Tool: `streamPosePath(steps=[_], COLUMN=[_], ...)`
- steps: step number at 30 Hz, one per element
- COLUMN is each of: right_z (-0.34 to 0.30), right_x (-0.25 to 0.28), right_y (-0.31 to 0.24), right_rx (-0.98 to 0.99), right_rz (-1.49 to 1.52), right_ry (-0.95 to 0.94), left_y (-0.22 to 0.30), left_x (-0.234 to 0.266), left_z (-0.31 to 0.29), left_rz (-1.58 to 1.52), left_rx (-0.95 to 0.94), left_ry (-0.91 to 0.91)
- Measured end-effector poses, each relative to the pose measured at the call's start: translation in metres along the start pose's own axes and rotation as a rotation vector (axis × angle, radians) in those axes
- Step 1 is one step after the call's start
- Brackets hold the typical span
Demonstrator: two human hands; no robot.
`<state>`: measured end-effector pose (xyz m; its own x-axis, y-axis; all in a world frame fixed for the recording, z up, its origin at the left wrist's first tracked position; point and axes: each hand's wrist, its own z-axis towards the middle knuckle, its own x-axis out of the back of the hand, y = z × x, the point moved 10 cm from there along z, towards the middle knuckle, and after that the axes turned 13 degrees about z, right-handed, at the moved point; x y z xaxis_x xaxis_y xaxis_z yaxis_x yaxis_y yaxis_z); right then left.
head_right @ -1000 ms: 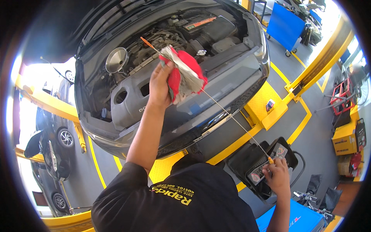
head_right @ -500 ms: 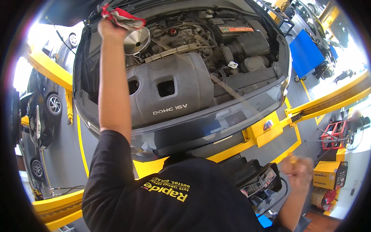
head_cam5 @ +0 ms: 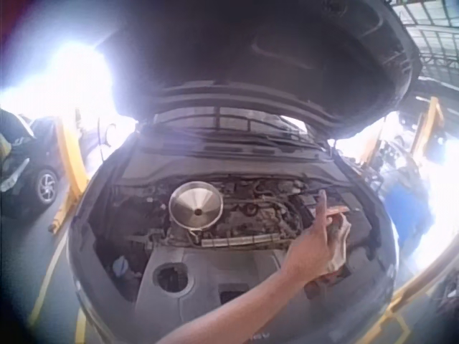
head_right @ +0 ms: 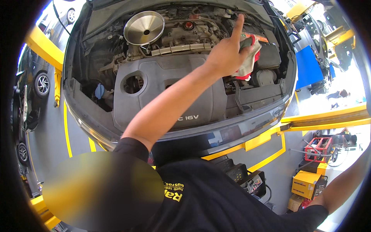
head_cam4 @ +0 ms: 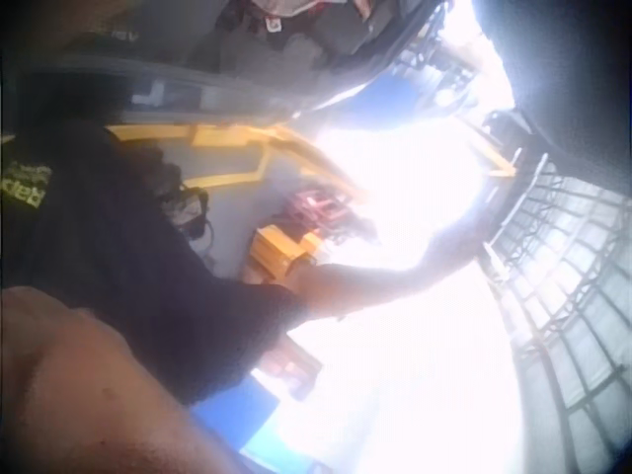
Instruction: The person opens several bottles of motor oil and pours them into a car engine using a funnel. After pouring, the person checks the oil level with the dipstick and wipes it with a cloth.
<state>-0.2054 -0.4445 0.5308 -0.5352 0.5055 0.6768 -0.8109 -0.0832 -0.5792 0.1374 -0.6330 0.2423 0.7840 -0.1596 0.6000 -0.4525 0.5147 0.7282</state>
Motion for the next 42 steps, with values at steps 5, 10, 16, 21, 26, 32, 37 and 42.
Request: streamPosePath(steps=[5,10,16,21,26,32,37,42], right_z=[0.047,0.046,0.031,0.024,0.02,0.019,0.022,0.033], right_x=[-0.142,-0.252,-0.326,-0.352,-0.364,-0.367,-0.368,-0.371], right_y=[-0.059,-0.085,-0.098,-0.104,-0.109,-0.112,-0.122,-0.151], right_rx=[0.115,0.184,0.222,0.245,0.266,0.294,0.325,0.399], right_rz=[-0.229,-0.349,-0.42,-0.44,-0.467,-0.499,-0.514,-0.511], right_ry=[-0.272,-0.483,-0.639,-0.701,-0.736,-0.748,-0.752,-0.724], left_y=[-0.038,-0.084,-0.111,-0.098,-0.091,-0.092,-0.095,-0.091], left_x=[0.0,-0.018,-0.001,0.014,0.01,-0.006,-0.008,0.016], left_z=[0.037,0.06,0.07,0.084,0.09,0.105,0.108,0.09], left_rz=[-0.047,-0.125,-0.24,-0.458,-0.582,-0.565,-0.546,-0.485], left_rx=[0.049,0.088,0.2,0.258,0.25,0.259,0.231,0.291], left_ry=[0.22,0.165,0.277,0.464,0.451,0.425,0.45,0.386])
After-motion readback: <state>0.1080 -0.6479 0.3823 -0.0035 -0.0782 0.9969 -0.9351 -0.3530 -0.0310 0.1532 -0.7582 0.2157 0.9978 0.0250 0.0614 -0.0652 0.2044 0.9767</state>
